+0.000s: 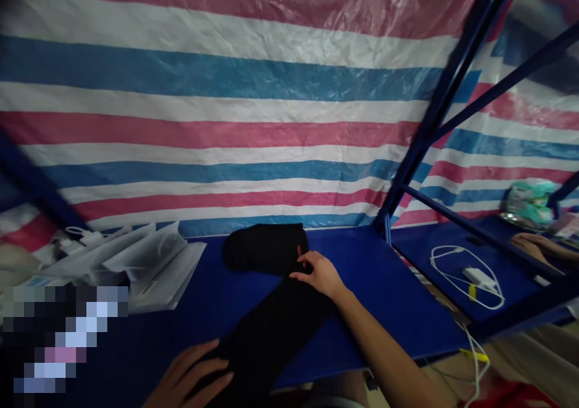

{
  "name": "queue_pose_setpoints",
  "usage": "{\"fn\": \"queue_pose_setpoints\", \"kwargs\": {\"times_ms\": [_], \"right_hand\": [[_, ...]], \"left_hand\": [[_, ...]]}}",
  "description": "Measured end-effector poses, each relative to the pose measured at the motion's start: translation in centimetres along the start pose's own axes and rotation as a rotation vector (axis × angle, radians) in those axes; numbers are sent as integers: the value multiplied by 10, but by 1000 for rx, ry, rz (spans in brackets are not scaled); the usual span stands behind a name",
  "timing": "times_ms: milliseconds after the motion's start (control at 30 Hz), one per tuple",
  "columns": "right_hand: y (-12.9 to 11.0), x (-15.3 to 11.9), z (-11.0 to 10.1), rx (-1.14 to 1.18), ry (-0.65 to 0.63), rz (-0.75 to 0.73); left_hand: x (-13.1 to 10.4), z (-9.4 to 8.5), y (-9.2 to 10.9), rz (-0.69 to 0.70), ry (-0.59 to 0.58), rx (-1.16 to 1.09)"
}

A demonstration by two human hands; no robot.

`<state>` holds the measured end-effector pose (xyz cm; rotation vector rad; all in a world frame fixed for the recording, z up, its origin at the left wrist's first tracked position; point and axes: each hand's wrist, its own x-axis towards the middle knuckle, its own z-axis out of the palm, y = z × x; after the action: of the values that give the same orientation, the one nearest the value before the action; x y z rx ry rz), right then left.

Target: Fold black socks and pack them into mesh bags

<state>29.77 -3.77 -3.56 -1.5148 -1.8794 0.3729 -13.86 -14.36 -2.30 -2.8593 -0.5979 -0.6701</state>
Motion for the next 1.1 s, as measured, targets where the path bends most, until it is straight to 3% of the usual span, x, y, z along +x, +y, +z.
{"fn": "queue_pose_setpoints", "kwargs": {"times_ms": [100,233,367,467,600,733,867,967,1033,1100], "right_hand": [[-6,-1,-3,-48,-33,-23],[-18,-11,-24,-96,-121,-29],[-24,-36,-48,-215,-177,228],[-25,-57,-53,-174,-243,357],[-26,-73,-51,-34,-316,331],[-30,-76,-66,33,-258,181],[-53,-51,-97,279,-272,78],[-81,-8,-113,357,-162,-63],[-99,30,-111,386,-147,-176],[-111,68,-96,445,-132,-254]], "left_hand": [[4,5,11,-28,-19,-123],[5,7,17,-85,-25,-202],[6,2,21,-100,-2,-208],[7,0,24,-112,8,-192],[6,1,26,-94,10,-185],[7,4,30,-54,28,-167],[15,-4,44,28,60,-119],[29,-18,59,105,76,-53],[41,-22,69,132,118,-28],[55,-18,76,93,172,-31]]}}
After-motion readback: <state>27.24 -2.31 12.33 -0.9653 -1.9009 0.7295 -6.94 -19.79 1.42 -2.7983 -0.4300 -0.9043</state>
